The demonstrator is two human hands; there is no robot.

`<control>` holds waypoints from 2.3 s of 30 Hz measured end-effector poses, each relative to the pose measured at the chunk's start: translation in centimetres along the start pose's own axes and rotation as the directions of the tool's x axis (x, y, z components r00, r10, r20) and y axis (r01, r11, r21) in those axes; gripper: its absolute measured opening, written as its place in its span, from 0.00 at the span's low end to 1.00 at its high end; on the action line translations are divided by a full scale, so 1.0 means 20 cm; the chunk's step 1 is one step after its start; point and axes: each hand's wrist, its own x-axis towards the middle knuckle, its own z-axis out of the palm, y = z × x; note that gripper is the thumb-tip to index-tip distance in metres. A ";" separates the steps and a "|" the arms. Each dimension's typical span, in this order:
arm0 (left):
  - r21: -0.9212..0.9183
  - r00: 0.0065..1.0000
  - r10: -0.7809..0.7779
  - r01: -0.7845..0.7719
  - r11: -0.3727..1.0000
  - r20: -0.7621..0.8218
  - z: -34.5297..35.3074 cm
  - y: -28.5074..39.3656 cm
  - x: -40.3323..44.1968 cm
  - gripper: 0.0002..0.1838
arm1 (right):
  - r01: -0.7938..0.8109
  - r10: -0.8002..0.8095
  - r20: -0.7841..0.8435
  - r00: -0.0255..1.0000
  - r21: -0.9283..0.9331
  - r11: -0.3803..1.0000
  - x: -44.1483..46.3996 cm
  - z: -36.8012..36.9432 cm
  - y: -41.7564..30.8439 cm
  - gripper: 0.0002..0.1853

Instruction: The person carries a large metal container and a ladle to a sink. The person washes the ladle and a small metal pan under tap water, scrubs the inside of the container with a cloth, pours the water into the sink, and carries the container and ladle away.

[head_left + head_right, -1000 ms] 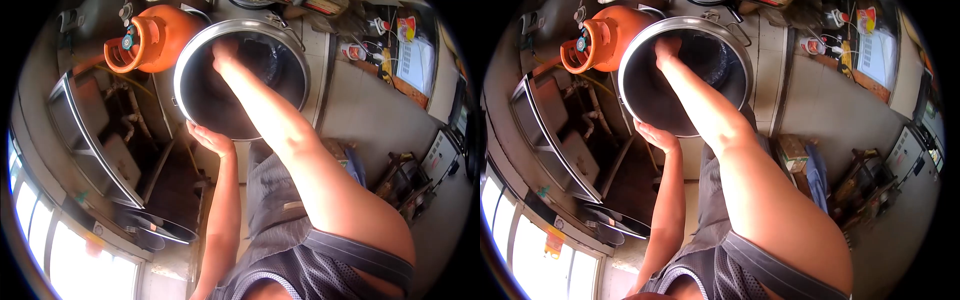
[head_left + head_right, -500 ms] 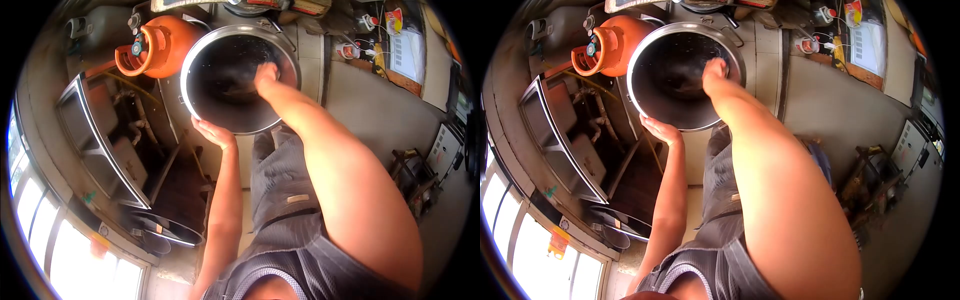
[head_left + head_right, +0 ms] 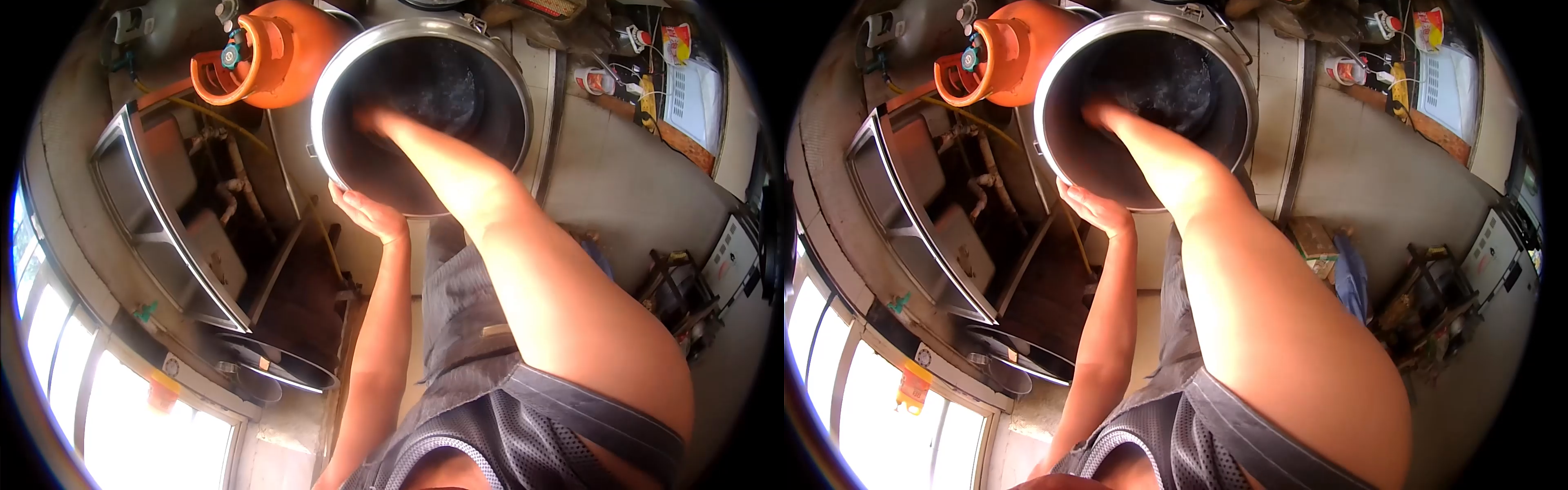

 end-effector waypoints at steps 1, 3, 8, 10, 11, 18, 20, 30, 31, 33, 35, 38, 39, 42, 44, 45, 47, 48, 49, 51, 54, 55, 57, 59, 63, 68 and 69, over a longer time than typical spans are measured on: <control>-0.011 1.000 0.013 -0.013 1.000 -0.008 0.00 -0.01 -0.01 0.34 | 0.003 0.019 -0.180 0.983 0.120 0.993 -0.05 0.02 -0.18 0.11; -0.060 1.000 0.000 0.000 0.998 0.001 0.00 0.00 -0.02 0.34 | 0.141 -0.055 -0.470 0.881 0.148 0.979 -0.20 0.08 -0.48 0.13; -0.065 0.992 0.121 -0.119 0.991 0.040 -0.01 -0.03 0.01 0.33 | 0.340 -0.365 -0.018 0.931 -0.321 0.884 -1.12 0.26 -0.70 0.15; -0.266 0.998 -0.028 0.042 0.963 0.056 -0.01 -0.03 -0.01 0.33 | 0.258 -0.132 0.243 0.961 -0.614 0.746 -1.35 0.10 -0.62 0.16; -0.204 0.999 0.007 0.000 0.979 0.033 0.00 -0.04 0.00 0.32 | 0.264 0.046 0.353 0.934 -0.773 0.577 -1.42 -0.01 -0.65 0.18; -0.140 0.998 0.067 -0.065 0.988 0.004 0.00 -0.04 0.01 0.30 | 0.413 0.424 0.160 0.891 -0.674 -0.613 -1.51 -0.47 -1.11 0.16; -0.107 0.999 0.050 -0.049 0.993 0.003 0.00 -0.03 0.01 0.30 | 0.421 0.402 0.189 0.896 -0.651 -0.632 -1.51 -0.51 -1.11 0.15; -0.078 0.997 0.052 -0.048 0.996 0.052 -0.04 -0.04 0.01 0.27 | 0.398 0.184 0.397 0.899 -0.917 0.036 -1.72 -0.36 -0.81 0.16; -0.097 0.995 0.050 -0.042 0.994 0.080 -0.05 -0.05 0.01 0.26 | 0.432 0.084 0.442 0.893 -0.894 0.116 -1.73 -0.32 -0.76 0.13; -0.111 0.989 0.047 -0.031 0.993 0.143 -0.06 -0.07 0.02 0.27 | 0.504 -0.106 0.494 0.863 -0.855 0.122 -1.74 -0.21 -0.68 0.12; -0.120 0.986 0.052 -0.033 0.992 0.160 -0.08 -0.08 0.03 0.28 | 0.549 -0.225 0.518 0.825 -0.830 0.101 -1.75 -0.09 -0.64 0.13; -0.149 0.982 0.048 -0.021 0.989 0.184 -0.08 -0.10 0.04 0.30 | 0.596 -0.337 0.536 0.774 -0.796 0.102 -1.66 0.02 -0.58 0.14; -0.119 0.980 0.074 -0.053 0.991 0.182 -0.08 -0.09 0.05 0.30 | 0.582 -0.362 0.512 0.779 -0.806 0.112 -1.66 0.05 -0.59 0.16; -0.081 0.985 0.080 -0.069 0.994 0.151 -0.07 -0.10 0.04 0.30 | 0.524 -0.315 0.471 0.824 -0.845 0.104 -1.69 0.02 -0.63 0.19; -0.041 0.984 0.098 -0.093 0.995 0.147 -0.05 -0.11 0.04 0.28 | 0.449 -0.166 0.437 0.884 -0.892 0.043 -1.73 -0.09 -0.69 0.21; -0.046 0.986 0.091 -0.085 0.995 0.140 -0.05 -0.10 0.04 0.28 | 0.473 -0.088 0.474 0.876 -0.880 -0.037 -1.74 -0.17 -0.73 0.22; -0.041 0.987 0.098 -0.093 0.995 0.128 -0.05 -0.08 0.04 0.27 | 0.498 0.060 0.496 0.866 -0.851 -0.167 -1.77 -0.32 -0.85 0.23; -0.046 0.988 0.091 -0.086 0.995 0.123 -0.05 -0.07 0.03 0.27 | 0.499 0.124 0.483 0.867 -0.839 -0.217 -1.78 -0.39 -0.92 0.24; -0.034 0.988 0.106 -0.102 0.994 0.113 -0.05 -0.07 0.04 0.27 | 0.513 0.193 0.476 0.858 -0.820 -0.254 -1.77 -0.45 -0.98 0.24; -0.018 0.988 0.118 -0.117 0.993 0.099 -0.05 -0.08 0.04 0.28 | 0.585 0.300 0.508 0.807 -0.757 -0.292 -1.73 -0.54 -1.09 0.23; -0.025 0.988 0.121 -0.119 0.993 0.095 -0.04 -0.10 0.04 0.28 | 0.760 0.356 0.672 0.649 -0.558 -0.333 -1.66 -0.61 -1.09 0.21; -0.078 0.993 0.076 -0.069 0.995 0.093 -0.03 -0.10 0.03 0.27 | 0.762 0.356 0.674 0.647 -0.557 -0.329 -1.65 -0.62 -1.06 0.21; -0.127 0.996 0.030 -0.019 0.992 0.087 -0.05 -0.07 0.03 0.27 | 0.781 0.322 0.711 0.625 -0.579 -0.236 -1.66 -0.60 -1.01 0.21; -0.527 0.933 -0.219 0.344 0.777 0.287 -0.08 -0.03 0.06 0.28 | 0.724 0.240 0.700 0.673 -0.690 -0.017 -1.66 -0.54 -0.95 0.21; -0.816 0.881 -0.206 0.472 0.333 0.426 -0.06 -0.08 0.05 0.32 | 0.628 0.086 0.639 0.764 -0.768 0.125 -1.63 -0.21 -0.76 0.21; -0.818 0.813 -0.199 0.570 0.082 0.547 -0.15 -0.05 0.08 0.36 | 0.530 -0.239 0.494 0.836 -0.839 0.122 -1.60 0.06 -0.67 0.23; -0.818 0.833 -0.178 0.550 0.168 0.524 -0.14 -0.06 0.07 0.36 | 0.450 -0.276 0.388 0.879 -0.866 0.216 -1.57 0.13 -0.67 0.23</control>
